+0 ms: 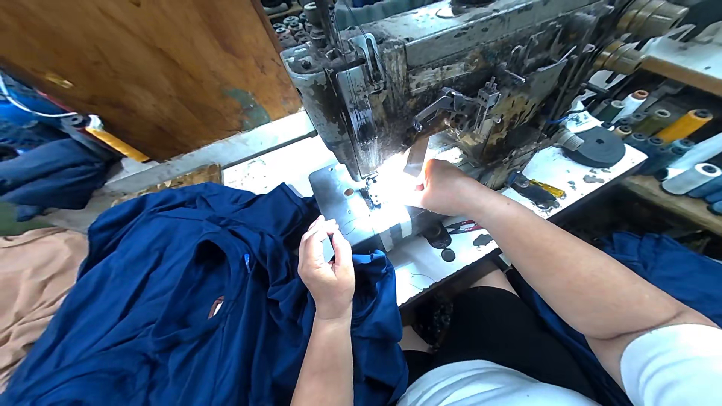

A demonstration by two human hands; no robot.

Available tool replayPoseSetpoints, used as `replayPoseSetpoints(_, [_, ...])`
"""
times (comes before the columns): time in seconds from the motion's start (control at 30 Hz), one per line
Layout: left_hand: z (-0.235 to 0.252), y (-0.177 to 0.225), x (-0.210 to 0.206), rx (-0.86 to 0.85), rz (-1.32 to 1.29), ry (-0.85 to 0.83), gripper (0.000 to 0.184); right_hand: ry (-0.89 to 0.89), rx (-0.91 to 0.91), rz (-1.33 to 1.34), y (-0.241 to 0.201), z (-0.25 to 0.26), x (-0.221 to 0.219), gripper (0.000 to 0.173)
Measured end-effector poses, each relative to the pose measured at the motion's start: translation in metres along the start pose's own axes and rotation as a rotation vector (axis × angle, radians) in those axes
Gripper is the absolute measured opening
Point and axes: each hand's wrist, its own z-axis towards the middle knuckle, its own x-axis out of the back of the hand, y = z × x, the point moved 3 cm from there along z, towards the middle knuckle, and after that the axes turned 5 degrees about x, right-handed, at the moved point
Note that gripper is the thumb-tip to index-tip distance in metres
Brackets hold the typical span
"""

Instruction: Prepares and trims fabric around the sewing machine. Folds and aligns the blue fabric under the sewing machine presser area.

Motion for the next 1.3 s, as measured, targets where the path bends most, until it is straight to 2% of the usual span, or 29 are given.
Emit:
replayPoseSetpoints(0.1, [0.0,0.001,0.001,-0.002,0.007,-0.003,0.021,-0.004,-0.008,0.007,-0.003,-0.003,0.001,0.022])
replayPoseSetpoints(0.2, [0.0,0.001,0.0,0.0,0.002,-0.003,0.02,-0.008,-0.008,0.054,0.002,0.0,0.002,0.022])
replayPoseSetpoints(0.33, [0.0,0.0,0.0,-0.009,0.002,0.002,0.02,-0.034,-0.081,0.144,0.005,0.005,0.004,0.015])
replayPoseSetpoints(0.5, [0.0,0.0,-0.001,-0.013,0.004,0.016,0.019,-0.006,0.025,0.116,-0.004,0.007,0.003,0.028])
replayPoseSetpoints(0.7, [-0.001,-0.003,-0.001,-0.042,-0.004,0.014,0.023,0.022,-0.024,0.15,0.008,0.007,0.0,0.021])
replayPoseSetpoints(0.77, [-0.002,-0.005,-0.002,-0.065,-0.078,-0.015,0.028,0.095,0.067,0.135,0.02,0.001,0.001,0.012])
replayPoseSetpoints(0.87, [-0.002,-0.007,-0.001,-0.103,-0.174,-0.053,0.039,0.321,0.296,0.07,0.055,-0.021,0.006,0.015])
replayPoseSetpoints(0.97, [-0.003,-0.007,0.0,-0.101,-0.157,-0.067,0.052,0.379,0.21,0.1,0.094,-0.053,0.017,0.015])
replayPoseSetpoints(1.1, [-0.003,-0.006,-0.001,-0.104,-0.101,-0.069,0.059,0.421,0.126,0.174,0.133,-0.078,0.014,0.014])
replayPoseSetpoints(1.17, [-0.004,-0.007,-0.001,-0.1,-0.075,-0.073,0.061,0.474,0.206,0.14,0.145,-0.082,0.008,0.016])
replayPoseSetpoints(1.23, [-0.003,-0.007,-0.001,-0.074,-0.042,-0.103,0.066,0.56,0.394,-0.049,0.156,-0.079,0.004,0.022])
replayPoseSetpoints(1.3, [0.0,-0.002,0.007,-0.033,0.018,-0.227,0.069,0.536,0.572,-0.275,0.173,-0.068,0.0,0.022])
